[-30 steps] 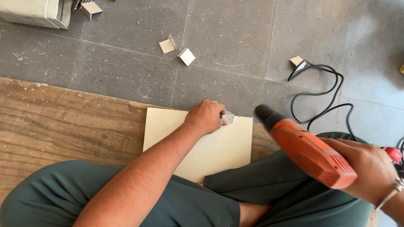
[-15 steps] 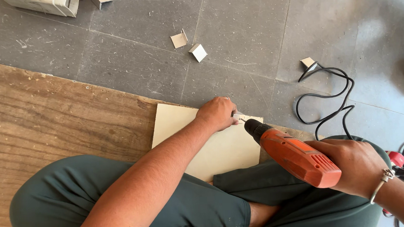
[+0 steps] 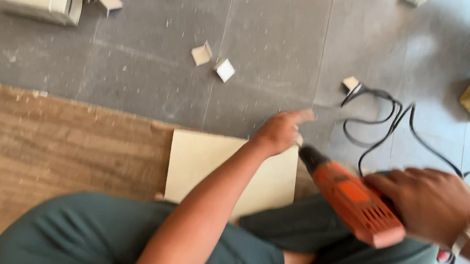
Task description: The person sits on the floor and uses a corded power drill to drill holes through small metal bracket pieces placed on a board. They fit a bit into the drill chuck, hold each bracket against the board, drill through it, and set the finished bracket aside before picking up the next one.
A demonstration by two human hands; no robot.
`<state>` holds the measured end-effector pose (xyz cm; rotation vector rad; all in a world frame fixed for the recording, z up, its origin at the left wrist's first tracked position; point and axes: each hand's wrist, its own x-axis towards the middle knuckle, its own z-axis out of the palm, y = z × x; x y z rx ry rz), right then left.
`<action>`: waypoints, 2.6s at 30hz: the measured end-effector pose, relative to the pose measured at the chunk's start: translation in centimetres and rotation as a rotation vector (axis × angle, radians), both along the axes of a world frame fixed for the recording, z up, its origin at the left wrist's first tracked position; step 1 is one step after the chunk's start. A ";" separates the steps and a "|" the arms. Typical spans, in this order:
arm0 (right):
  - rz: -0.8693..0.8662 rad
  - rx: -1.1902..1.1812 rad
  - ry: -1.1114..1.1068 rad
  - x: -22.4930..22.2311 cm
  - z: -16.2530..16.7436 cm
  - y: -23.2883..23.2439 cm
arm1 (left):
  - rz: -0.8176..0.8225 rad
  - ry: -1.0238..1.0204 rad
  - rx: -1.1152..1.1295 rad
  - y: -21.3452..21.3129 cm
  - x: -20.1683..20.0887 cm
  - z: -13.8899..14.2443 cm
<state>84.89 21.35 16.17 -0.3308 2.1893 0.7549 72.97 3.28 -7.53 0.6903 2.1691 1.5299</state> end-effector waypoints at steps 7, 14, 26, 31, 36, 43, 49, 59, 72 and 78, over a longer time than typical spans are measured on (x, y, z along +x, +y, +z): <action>-0.191 -0.035 0.066 3.2 -1.4 3.8 | 0.056 -0.077 -0.028 -3.7 -2.6 -0.4; -0.542 -0.396 0.453 7.9 -2.7 5.5 | -0.038 0.149 -0.269 -2.1 2.1 4.0; -0.468 -0.816 0.492 9.3 -4.4 6.2 | -0.294 0.191 -0.540 -4.3 1.9 4.0; -0.054 -0.949 0.540 9.5 -5.1 6.7 | -0.473 0.305 -0.675 -4.3 2.0 4.9; -0.176 -0.846 0.547 10.2 -5.5 6.5 | -0.438 0.417 -0.674 -4.6 1.6 5.8; -0.158 -0.895 0.449 9.2 -5.4 6.2 | -0.427 0.178 -0.629 -5.3 1.5 6.1; -0.359 -0.817 0.442 8.9 -3.9 5.8 | -0.268 0.207 -0.526 -6.0 0.5 5.3; -0.518 -0.663 0.527 8.2 -3.8 5.0 | -0.122 0.319 -0.609 -6.6 4.0 0.4; -0.402 -0.670 0.455 5.9 -4.0 3.6 | 0.002 0.131 -0.506 -6.4 4.8 -0.3; -0.294 -0.842 0.464 4.8 -4.5 3.5 | 0.074 0.136 -0.499 -6.2 4.9 -0.4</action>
